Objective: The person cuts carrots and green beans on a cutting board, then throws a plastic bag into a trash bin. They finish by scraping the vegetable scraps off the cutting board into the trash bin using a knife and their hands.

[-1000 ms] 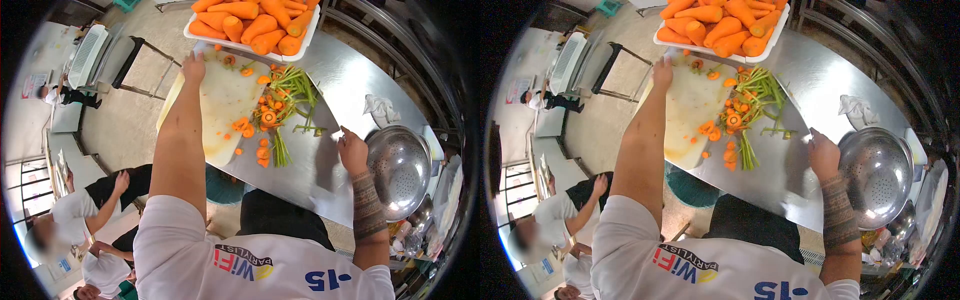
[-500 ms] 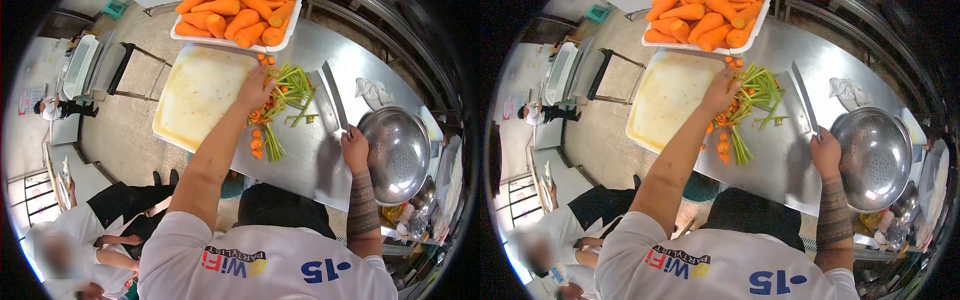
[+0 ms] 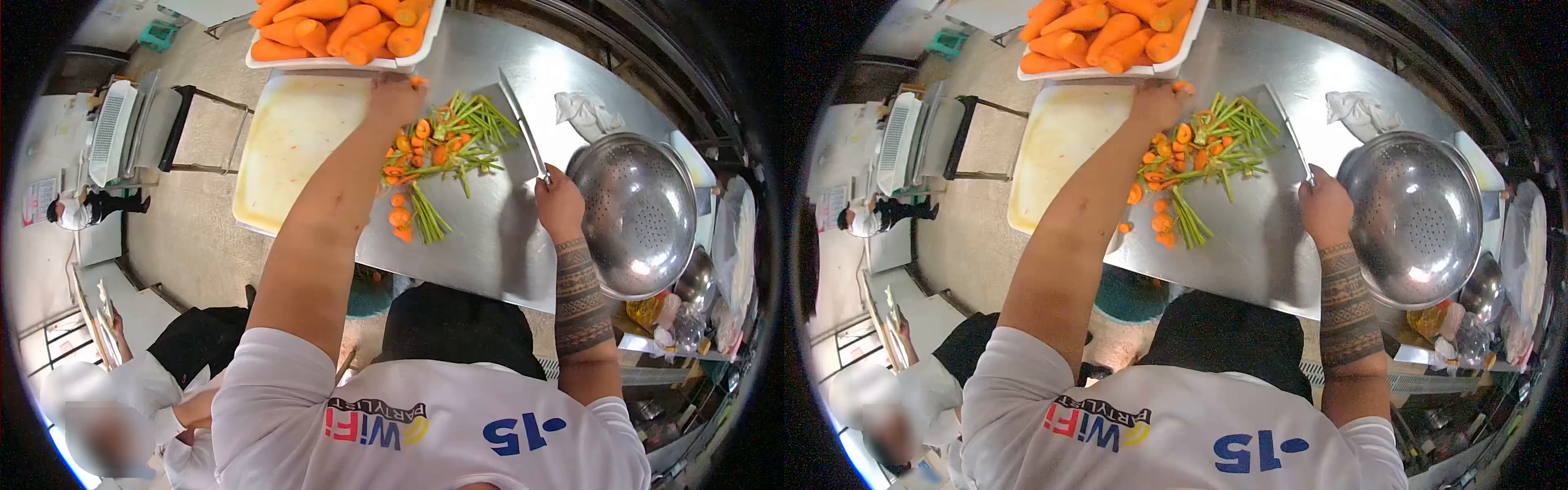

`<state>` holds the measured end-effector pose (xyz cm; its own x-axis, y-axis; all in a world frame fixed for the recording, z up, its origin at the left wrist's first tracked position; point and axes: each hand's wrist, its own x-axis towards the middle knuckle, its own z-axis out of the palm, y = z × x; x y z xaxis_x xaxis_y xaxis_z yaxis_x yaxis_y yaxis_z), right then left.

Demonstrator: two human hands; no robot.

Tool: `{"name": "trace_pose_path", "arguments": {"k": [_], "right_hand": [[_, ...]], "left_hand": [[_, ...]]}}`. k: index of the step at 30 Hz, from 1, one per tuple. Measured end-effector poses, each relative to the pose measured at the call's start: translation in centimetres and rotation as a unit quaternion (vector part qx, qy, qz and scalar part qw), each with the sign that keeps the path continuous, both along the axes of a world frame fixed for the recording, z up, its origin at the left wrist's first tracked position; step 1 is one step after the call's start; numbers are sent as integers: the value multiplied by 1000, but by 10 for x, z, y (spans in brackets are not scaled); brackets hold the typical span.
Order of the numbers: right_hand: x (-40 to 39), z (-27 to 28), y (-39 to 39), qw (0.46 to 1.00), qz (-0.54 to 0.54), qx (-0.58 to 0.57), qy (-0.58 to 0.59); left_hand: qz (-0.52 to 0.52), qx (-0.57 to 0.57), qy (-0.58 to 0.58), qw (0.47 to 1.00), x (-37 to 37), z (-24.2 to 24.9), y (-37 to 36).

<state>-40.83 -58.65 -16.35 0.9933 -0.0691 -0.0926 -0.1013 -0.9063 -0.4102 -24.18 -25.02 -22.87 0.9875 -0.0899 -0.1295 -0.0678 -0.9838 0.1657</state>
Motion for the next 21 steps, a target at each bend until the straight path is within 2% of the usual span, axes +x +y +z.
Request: {"name": "trace_pose_path", "arguments": {"k": [1, 2, 5, 6, 9, 13, 15, 17, 18, 21], "right_hand": [[0, 2, -1, 1000, -13, -4, 5], [2, -5, -7, 1000, -16, -10, 7], [3, -7, -13, 1000, -12, -6, -2], [0, -3, -11, 1000, -2, -14, -7], [-16, -5, -8, 995, 83, -37, -36], [-46, 12, -8, 997, 63, 37, 13], [-62, -11, -21, 990, 5, 137, 19], [-75, -29, -29, 963, -95, 249, 51], [-82, -27, -24, 924, -150, 345, 63], [-89, -47, -26, 889, -191, 407, 93]], "left_hand": [[-12, -18, 37, 999, -13, 12, -18], [-51, 19, 23, 998, -22, 10, -32], [-80, -182, -19, 980, -49, -28, -48], [-97, -256, 17, 962, -55, -20, -46], [-88, -355, 174, 914, -89, 32, -37], [-124, -275, -8, 953, -127, 41, -18], [-117, -216, -79, 966, -143, 39, -17], [-115, -167, -80, 976, -162, 47, -31], [-114, -142, -81, 980, -166, 49, -39], [-66, -145, -65, 985, -171, 39, -58]]}}
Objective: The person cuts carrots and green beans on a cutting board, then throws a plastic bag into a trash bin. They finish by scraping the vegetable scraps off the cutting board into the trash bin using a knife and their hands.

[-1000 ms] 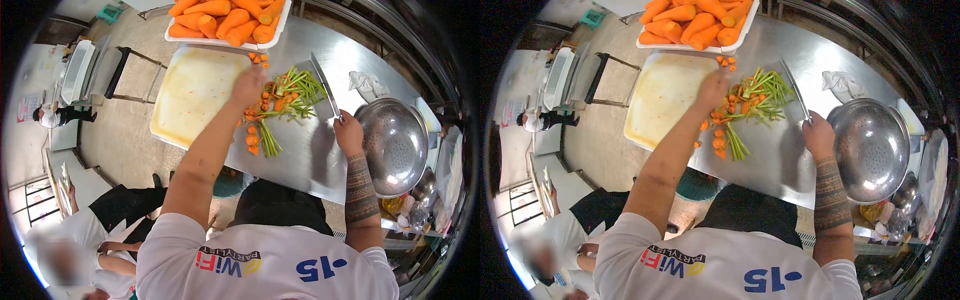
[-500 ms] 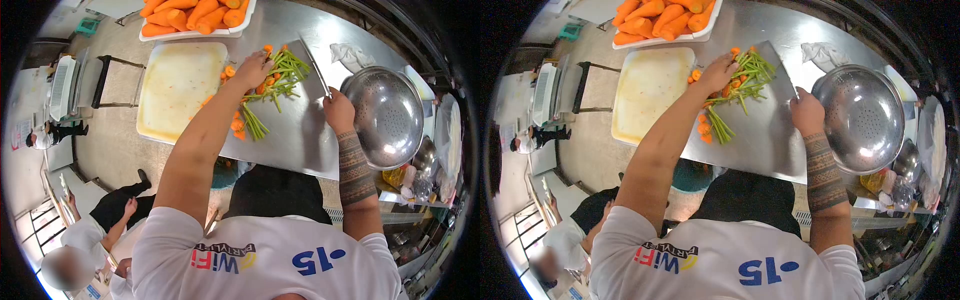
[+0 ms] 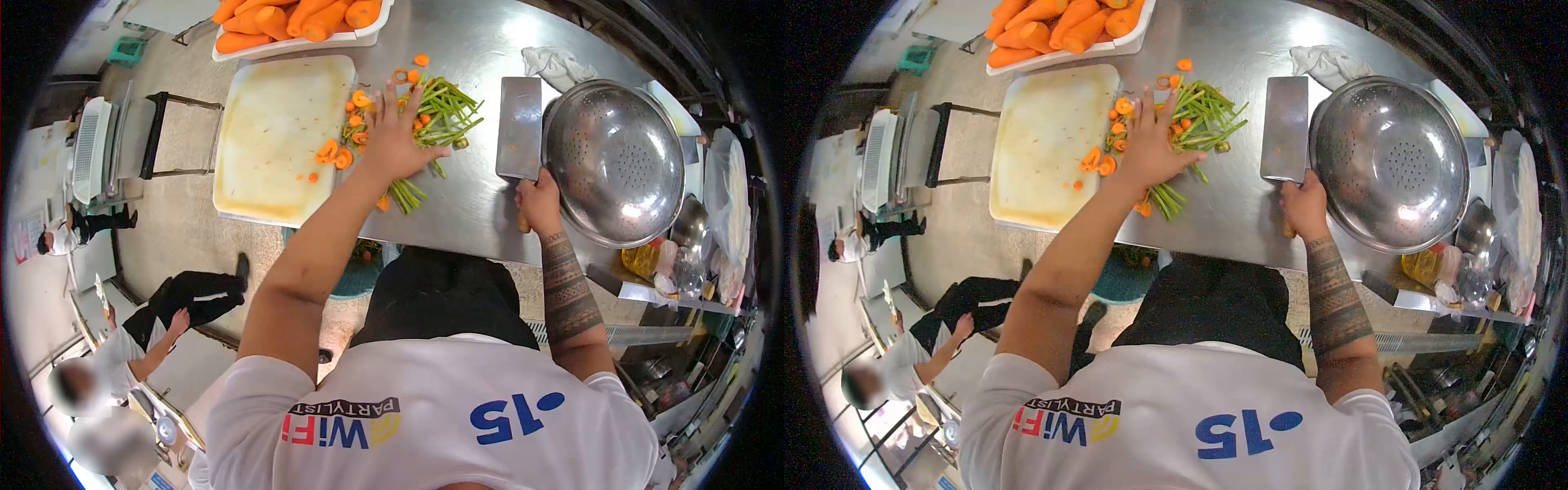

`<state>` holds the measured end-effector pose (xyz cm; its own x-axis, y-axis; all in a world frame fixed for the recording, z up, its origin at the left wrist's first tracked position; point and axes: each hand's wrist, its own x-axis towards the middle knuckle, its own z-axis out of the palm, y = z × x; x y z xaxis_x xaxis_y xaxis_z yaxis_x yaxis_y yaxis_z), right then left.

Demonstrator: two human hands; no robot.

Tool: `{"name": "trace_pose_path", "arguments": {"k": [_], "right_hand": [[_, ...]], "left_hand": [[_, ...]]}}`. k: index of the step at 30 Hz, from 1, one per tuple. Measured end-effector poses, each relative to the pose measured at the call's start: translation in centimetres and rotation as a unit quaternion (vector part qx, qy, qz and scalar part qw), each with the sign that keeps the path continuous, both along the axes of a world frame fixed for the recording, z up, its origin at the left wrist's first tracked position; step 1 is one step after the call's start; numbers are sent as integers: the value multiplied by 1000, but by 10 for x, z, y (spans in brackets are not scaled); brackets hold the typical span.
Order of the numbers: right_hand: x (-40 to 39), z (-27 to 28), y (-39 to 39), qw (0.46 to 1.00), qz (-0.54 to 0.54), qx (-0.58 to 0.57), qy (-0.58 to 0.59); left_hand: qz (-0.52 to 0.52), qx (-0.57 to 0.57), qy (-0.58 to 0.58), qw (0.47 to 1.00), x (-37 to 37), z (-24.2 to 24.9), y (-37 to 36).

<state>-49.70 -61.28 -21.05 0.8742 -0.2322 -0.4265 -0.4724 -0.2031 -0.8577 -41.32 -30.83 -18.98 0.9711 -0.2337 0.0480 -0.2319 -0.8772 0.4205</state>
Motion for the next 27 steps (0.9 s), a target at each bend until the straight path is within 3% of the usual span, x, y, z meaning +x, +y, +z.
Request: {"name": "trace_pose_path", "arguments": {"k": [6, 9, 14, 15, 21, 22, 23, 24, 27], "right_hand": [[18, -33, 38, 995, 77, 57, 1], [23, -68, 78, 991, 130, 4, -4], [16, -41, 119, 985, 137, 100, 1], [12, -36, 120, 981, 112, 161, 0], [-9, -15, 95, 983, 151, 58, -82], [-10, 2, 98, 979, 165, 39, -110], [-15, 24, 96, 984, 167, 23, -64], [-17, 24, 93, 972, 193, -26, -134], [-29, 82, 106, 970, 223, -33, -86]], "left_hand": [[38, 27, 50, 998, 25, -7, -32], [25, 71, 38, 996, 23, -7, -40], [45, -13, -31, 998, 13, -24, -37], [50, -28, -44, 997, 12, -25, -36], [57, -120, -140, 981, -8, -9, -42], [66, -129, -156, 977, -13, -4, -43], [62, -146, -185, 970, -16, 2, -42], [68, -155, -207, 964, -23, 9, -40], [85, -177, -251, 948, -43, 37, -29]]}}
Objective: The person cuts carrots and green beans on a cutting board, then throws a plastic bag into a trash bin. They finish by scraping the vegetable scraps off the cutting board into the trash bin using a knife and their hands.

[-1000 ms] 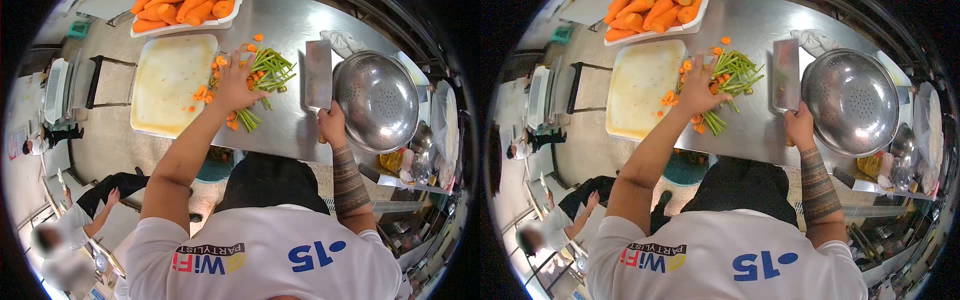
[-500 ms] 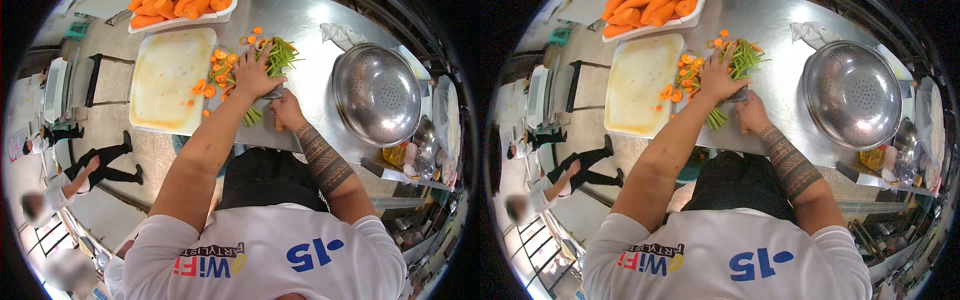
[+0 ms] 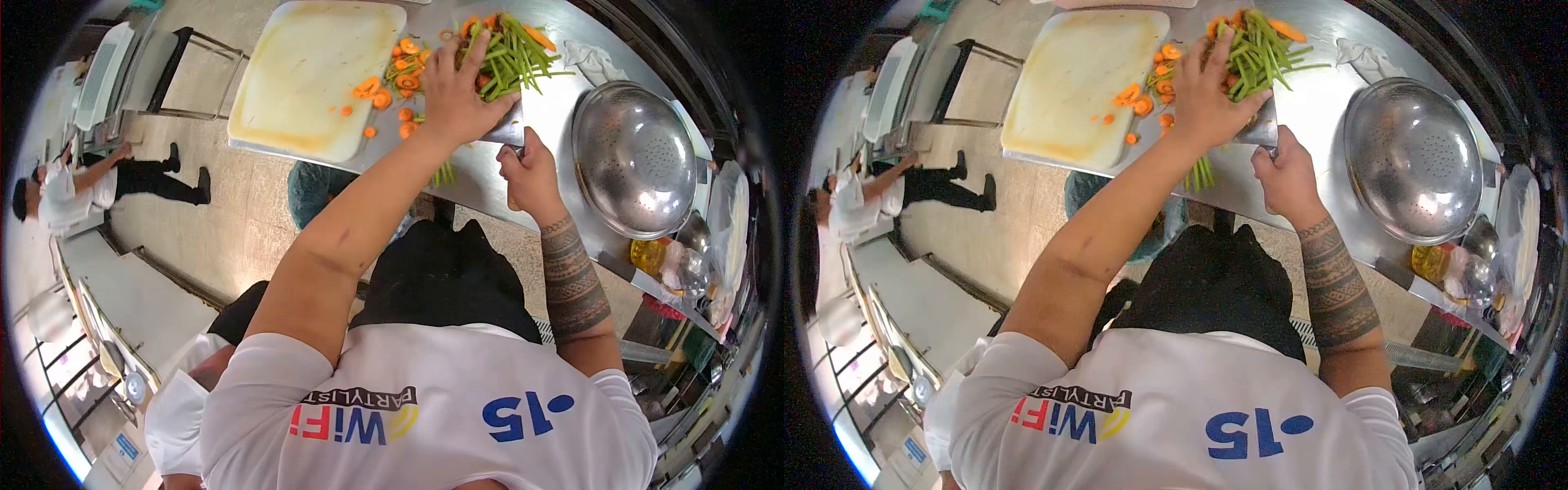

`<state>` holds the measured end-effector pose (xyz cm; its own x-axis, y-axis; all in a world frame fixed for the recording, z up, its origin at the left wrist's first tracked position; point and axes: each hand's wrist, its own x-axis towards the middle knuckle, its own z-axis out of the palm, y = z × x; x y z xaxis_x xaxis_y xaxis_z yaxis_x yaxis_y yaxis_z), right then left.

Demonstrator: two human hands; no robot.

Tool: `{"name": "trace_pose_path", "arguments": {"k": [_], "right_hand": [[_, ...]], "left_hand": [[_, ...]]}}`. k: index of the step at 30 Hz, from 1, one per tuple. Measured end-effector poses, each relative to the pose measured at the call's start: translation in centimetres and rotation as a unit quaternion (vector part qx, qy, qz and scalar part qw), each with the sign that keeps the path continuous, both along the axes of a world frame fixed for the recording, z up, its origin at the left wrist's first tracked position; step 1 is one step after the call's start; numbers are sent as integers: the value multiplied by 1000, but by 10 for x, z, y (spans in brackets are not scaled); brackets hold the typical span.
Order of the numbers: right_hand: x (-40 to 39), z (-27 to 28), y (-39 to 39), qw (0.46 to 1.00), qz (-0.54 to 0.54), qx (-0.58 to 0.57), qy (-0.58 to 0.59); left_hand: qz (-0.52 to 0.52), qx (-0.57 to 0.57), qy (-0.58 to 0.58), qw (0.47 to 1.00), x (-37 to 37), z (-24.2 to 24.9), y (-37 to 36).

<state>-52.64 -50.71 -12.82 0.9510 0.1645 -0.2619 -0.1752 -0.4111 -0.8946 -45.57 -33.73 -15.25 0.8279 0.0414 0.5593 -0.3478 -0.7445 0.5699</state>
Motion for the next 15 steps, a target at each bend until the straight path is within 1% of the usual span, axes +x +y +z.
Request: {"name": "trace_pose_path", "arguments": {"k": [3, 4, 6, 7, 8, 9, 10, 12, 14, 15], "right_hand": [[-16, 20, 19, 996, 61, -15, -71], [-24, 28, 29, 991, 90, -26, -94], [-42, 50, 53, 979, 154, -52, -124], [-49, 59, 66, 970, 190, -68, -133], [-57, 51, 78, 963, 223, -58, -139], [-66, 35, 89, 954, 257, -47, -145], [-73, 24, 102, 947, 275, -67, -152], [-85, 3, 120, 929, 315, -105, -164], [-92, -14, 123, 924, 324, -126, -157], [-92, -17, 123, 922, 329, -136, -154]], "left_hand": [[53, -21, -10, 998, -33, 23, 27], [60, -20, -48, 997, -45, 24, 42], [98, -69, -46, 992, -80, 25, 71], [108, -78, -64, 989, -101, 20, 88], [130, -50, -26, 990, -128, 23, 106], [157, -6, 5, 988, -154, 10, 125], [185, 39, 35, 981, -180, -11, 144], [203, 106, 95, 969, -230, -51, 175], [197, 77, 158, 964, -274, -86, 192], [236, 38, 228, 944, -298, -97, 198]]}}
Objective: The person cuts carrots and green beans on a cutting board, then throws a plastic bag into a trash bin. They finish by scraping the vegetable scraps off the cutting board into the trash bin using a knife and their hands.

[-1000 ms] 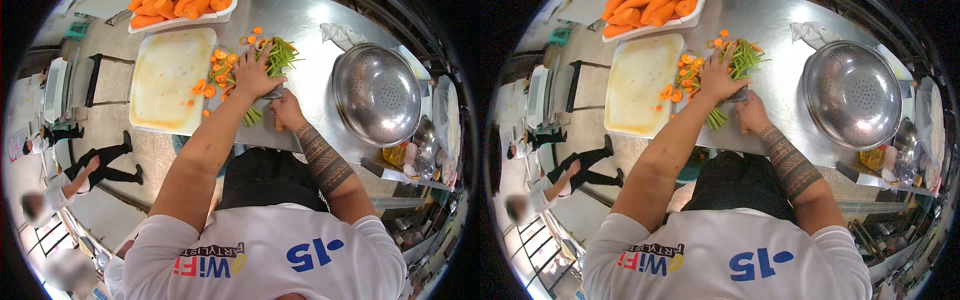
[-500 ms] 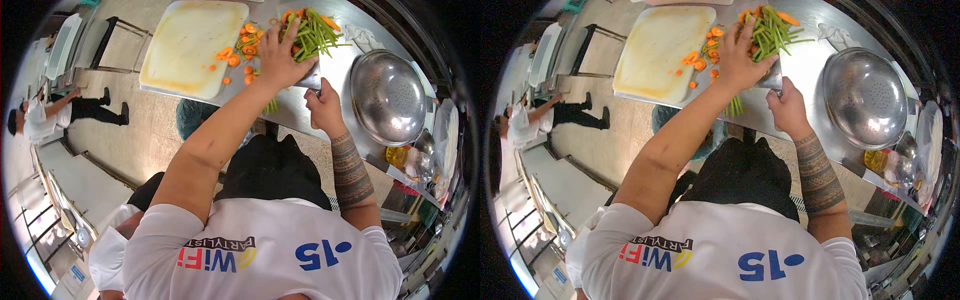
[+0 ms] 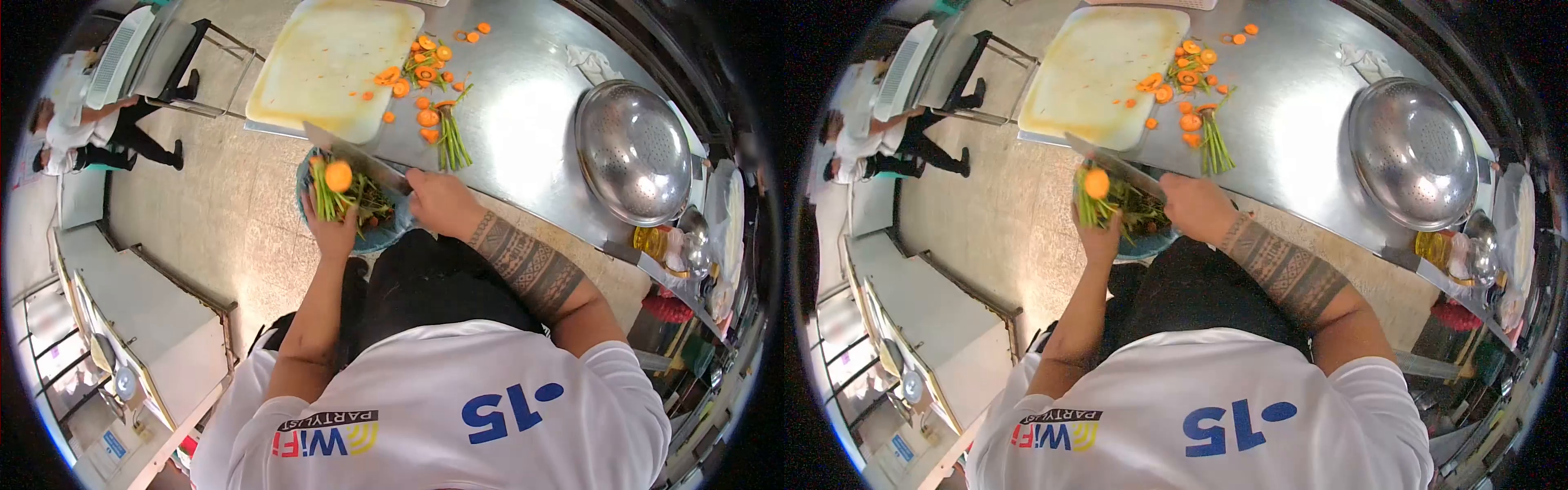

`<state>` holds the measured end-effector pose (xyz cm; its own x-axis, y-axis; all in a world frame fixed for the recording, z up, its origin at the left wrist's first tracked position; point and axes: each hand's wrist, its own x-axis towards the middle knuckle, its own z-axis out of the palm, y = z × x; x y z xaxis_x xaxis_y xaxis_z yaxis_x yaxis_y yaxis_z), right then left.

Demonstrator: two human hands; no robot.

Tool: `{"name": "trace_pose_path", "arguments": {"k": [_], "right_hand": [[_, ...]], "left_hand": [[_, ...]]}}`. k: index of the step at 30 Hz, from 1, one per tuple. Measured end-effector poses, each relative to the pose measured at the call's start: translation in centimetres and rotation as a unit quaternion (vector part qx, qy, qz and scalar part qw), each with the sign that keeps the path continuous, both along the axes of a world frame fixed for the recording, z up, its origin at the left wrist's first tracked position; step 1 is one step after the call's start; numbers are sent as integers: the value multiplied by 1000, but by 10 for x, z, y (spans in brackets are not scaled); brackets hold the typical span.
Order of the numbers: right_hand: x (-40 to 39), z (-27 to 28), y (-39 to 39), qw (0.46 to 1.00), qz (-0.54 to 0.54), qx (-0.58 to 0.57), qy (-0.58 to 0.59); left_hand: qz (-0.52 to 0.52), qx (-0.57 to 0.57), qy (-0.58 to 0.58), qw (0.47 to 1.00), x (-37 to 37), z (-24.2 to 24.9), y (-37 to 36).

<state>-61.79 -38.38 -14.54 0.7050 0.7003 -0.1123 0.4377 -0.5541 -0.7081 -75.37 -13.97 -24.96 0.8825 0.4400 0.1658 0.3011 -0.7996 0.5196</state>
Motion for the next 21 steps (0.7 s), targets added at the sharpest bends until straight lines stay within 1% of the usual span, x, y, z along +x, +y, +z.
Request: {"name": "trace_pose_path", "arguments": {"k": [2, 3, 5, 6, 8, 10, 12, 13, 15, 16, 19, 21], "right_hand": [[2, 3, -10, 999, -45, 23, -20], [4, 5, -20, 997, -70, 32, -27], [19, 20, -41, 990, -140, 1, 4], [27, 25, -53, 984, -175, -15, 21], [49, 24, -81, 972, -233, -18, 37], [74, 26, -104, 956, -289, -54, -12], [101, 28, -126, 939, -315, -111, -81], [118, 16, -141, 927, -335, -136, -101], [150, 11, -160, 912, -346, -183, -127], [165, 5, -168, 903, -353, -203, -140], [208, -11, -186, 894, -337, -240, -173], [233, -25, -192, 901, -313, -229, -196]], "left_hand": [[101, -88, 117, 984, -33, -17, 12], [104, -54, 96, 988, -38, -25, 24], [105, 14, 54, 993, -40, -34, 48], [95, 25, 22, 995, -28, -31, 52], [73, 48, -46, 995, 26, -14, 62], [31, 63, -62, 996, 89, 2, 60], [15, 79, -31, 996, 153, -3, 53], [6, 87, -15, 996, 179, -3, 45], [18, 101, 72, 992, 222, 17, 16], [25, 109, 117, 987, 239, 21, 1], [-35, 138, 71, 987, 270, -4, -31], [-122, 115, 30, 985, 279, -9, -60]]}}
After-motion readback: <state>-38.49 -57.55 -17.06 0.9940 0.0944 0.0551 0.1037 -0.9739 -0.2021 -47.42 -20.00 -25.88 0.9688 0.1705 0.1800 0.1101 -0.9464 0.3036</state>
